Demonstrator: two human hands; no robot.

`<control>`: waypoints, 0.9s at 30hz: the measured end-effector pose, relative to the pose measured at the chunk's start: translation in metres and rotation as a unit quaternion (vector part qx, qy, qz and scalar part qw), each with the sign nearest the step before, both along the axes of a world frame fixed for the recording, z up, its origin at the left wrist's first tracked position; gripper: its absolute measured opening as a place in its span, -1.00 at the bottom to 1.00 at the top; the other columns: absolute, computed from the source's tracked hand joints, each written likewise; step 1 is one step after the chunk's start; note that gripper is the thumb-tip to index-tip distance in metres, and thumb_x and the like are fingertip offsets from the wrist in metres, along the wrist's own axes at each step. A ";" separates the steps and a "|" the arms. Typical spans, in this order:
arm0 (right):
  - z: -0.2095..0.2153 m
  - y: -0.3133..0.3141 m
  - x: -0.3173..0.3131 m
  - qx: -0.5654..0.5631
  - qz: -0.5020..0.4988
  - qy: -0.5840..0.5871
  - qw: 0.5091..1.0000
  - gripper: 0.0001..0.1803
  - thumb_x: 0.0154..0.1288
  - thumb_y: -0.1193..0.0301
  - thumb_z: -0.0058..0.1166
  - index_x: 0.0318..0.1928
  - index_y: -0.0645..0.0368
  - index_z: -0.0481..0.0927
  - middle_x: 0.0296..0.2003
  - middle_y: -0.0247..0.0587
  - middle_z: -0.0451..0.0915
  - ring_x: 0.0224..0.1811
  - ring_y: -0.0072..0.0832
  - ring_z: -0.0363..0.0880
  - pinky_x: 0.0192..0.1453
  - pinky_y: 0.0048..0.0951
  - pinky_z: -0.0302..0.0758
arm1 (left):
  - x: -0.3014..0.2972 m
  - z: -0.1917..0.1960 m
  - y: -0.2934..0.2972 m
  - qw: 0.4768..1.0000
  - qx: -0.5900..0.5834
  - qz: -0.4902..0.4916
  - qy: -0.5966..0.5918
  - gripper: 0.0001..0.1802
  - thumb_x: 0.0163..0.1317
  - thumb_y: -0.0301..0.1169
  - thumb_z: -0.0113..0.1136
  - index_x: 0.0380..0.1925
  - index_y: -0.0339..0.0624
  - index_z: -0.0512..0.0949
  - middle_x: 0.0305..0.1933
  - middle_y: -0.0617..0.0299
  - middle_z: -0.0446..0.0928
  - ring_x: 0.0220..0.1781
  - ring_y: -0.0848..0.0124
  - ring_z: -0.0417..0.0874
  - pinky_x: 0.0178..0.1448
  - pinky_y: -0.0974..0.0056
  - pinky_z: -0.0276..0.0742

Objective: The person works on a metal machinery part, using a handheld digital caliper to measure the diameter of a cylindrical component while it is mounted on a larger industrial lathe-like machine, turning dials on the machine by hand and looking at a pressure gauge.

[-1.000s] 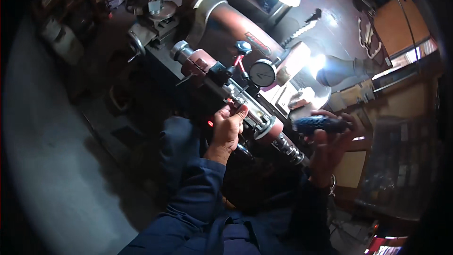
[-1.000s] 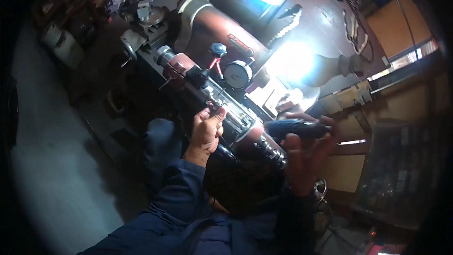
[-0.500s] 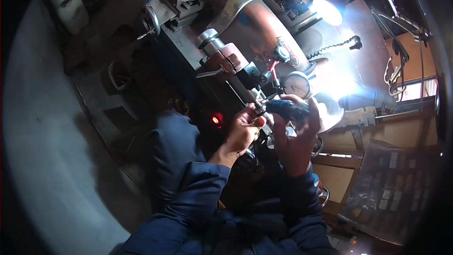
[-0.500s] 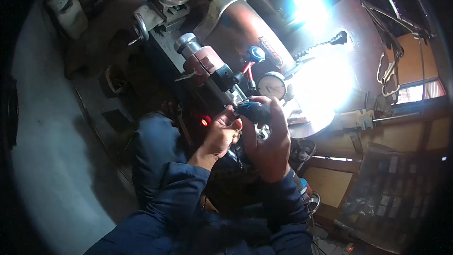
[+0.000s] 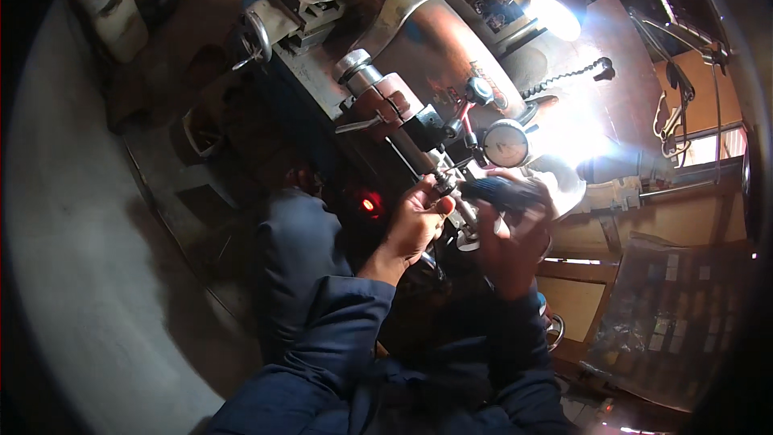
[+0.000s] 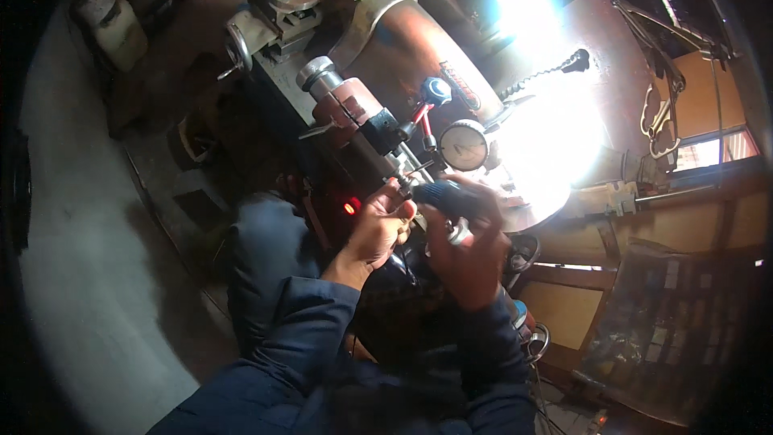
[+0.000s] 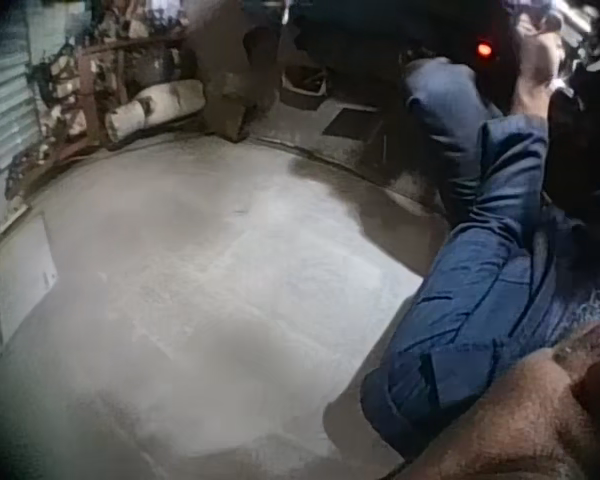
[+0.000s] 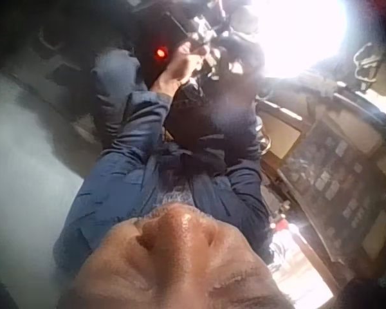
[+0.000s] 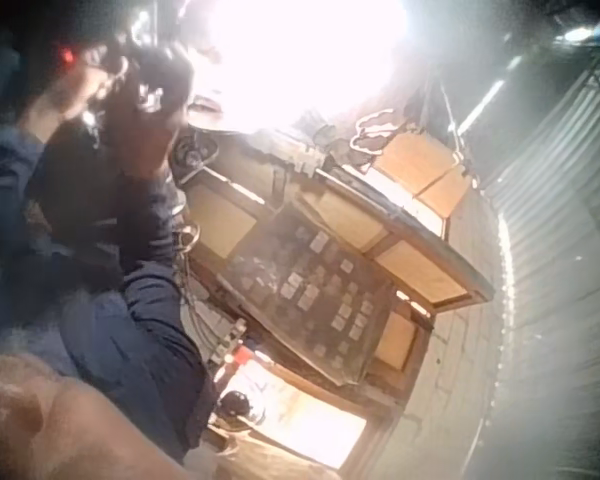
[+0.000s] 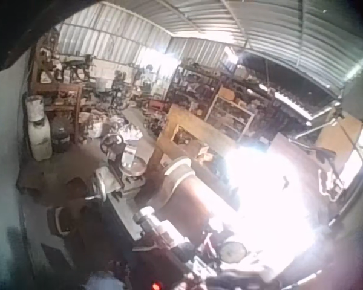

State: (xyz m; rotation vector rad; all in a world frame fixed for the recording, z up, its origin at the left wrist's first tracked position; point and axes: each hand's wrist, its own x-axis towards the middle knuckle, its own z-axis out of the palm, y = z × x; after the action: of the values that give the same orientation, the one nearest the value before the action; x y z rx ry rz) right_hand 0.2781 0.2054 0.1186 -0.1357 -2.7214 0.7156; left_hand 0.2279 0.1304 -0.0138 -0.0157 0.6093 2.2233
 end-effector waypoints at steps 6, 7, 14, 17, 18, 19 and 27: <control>0.059 0.015 0.093 -0.401 -0.091 0.301 0.860 -0.36 0.12 0.31 0.10 0.19 0.24 0.23 -0.43 -0.08 0.47 -0.45 -0.32 0.49 -0.27 -0.34 0.55 | -0.003 0.008 -0.001 1.000 0.019 0.009 -0.015 -0.76 0.33 -0.23 0.20 -0.08 -0.05 0.54 -0.34 0.49 0.54 -0.63 0.83 0.18 -0.62 0.60 0.06; 0.060 0.024 0.115 -0.399 -0.094 0.305 0.860 -0.36 0.12 0.31 0.10 0.19 0.24 0.23 -0.43 -0.08 0.47 -0.45 -0.32 0.49 -0.27 -0.34 0.55 | -0.004 0.013 0.005 0.998 -0.054 0.030 0.017 -0.81 0.33 -0.25 0.21 -0.15 -0.05 0.58 -0.36 0.48 0.56 -0.64 0.82 0.21 -0.63 0.61 0.06; 0.018 0.126 0.341 -0.301 -0.432 0.090 0.845 -0.69 0.28 0.43 0.04 0.03 0.21 0.46 -0.42 -0.19 0.38 -0.45 -0.41 0.46 -0.24 -0.34 0.56 | -0.002 0.006 0.002 0.998 0.006 0.020 -0.065 -0.73 0.43 -0.26 0.02 0.02 -0.11 0.51 -0.10 0.34 0.59 -0.62 0.71 0.14 -0.57 0.57 0.12; -0.024 0.147 0.400 -0.029 -0.446 -0.023 0.894 -0.84 0.34 0.43 0.02 -0.16 0.28 0.49 -0.43 -0.21 0.42 -0.46 -0.46 0.46 -0.23 -0.36 0.53 | 0.005 -0.002 0.005 0.990 0.013 0.047 -0.136 -0.78 0.43 -0.26 0.02 -0.03 -0.02 0.52 -0.12 0.33 0.58 -0.62 0.68 0.12 -0.56 0.53 0.11; -0.037 0.150 0.414 0.065 -0.445 -0.058 0.891 -0.84 0.36 0.43 0.01 -0.23 0.31 0.49 -0.44 -0.22 0.44 -0.46 -0.47 0.46 -0.22 -0.37 0.52 | 0.004 -0.003 0.006 0.990 0.013 0.050 -0.134 -0.78 0.43 -0.26 0.02 -0.03 -0.02 0.52 -0.12 0.33 0.58 -0.62 0.68 0.12 -0.56 0.53 0.11; -0.049 0.150 0.423 0.050 -0.443 -0.042 0.894 -0.82 0.37 0.43 0.01 -0.27 0.34 0.51 -0.42 -0.23 0.49 -0.42 -0.50 0.48 -0.20 -0.39 0.50 | 0.002 -0.004 0.007 0.992 0.007 0.042 -0.121 -0.84 0.42 -0.27 0.04 -0.10 0.01 0.53 -0.24 0.39 0.54 -0.64 0.68 0.11 -0.57 0.53 0.09; -0.050 0.150 0.420 -0.086 -0.376 -0.061 0.921 -0.80 0.39 0.46 0.00 -0.14 0.35 0.59 -0.28 -0.23 0.62 -0.24 -0.57 0.50 -0.09 -0.49 0.43 | -0.003 0.031 -0.003 0.980 -0.128 0.042 -0.146 -0.92 0.33 -0.36 0.21 -0.37 0.08 0.52 -0.58 0.56 0.23 -0.72 0.71 0.03 -0.65 0.48 -0.08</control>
State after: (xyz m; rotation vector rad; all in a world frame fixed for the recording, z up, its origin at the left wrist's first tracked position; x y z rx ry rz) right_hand 0.6982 0.3554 0.0688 -1.2186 -2.3953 0.7038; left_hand 0.2246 0.1272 0.0168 -0.4999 0.7363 2.1526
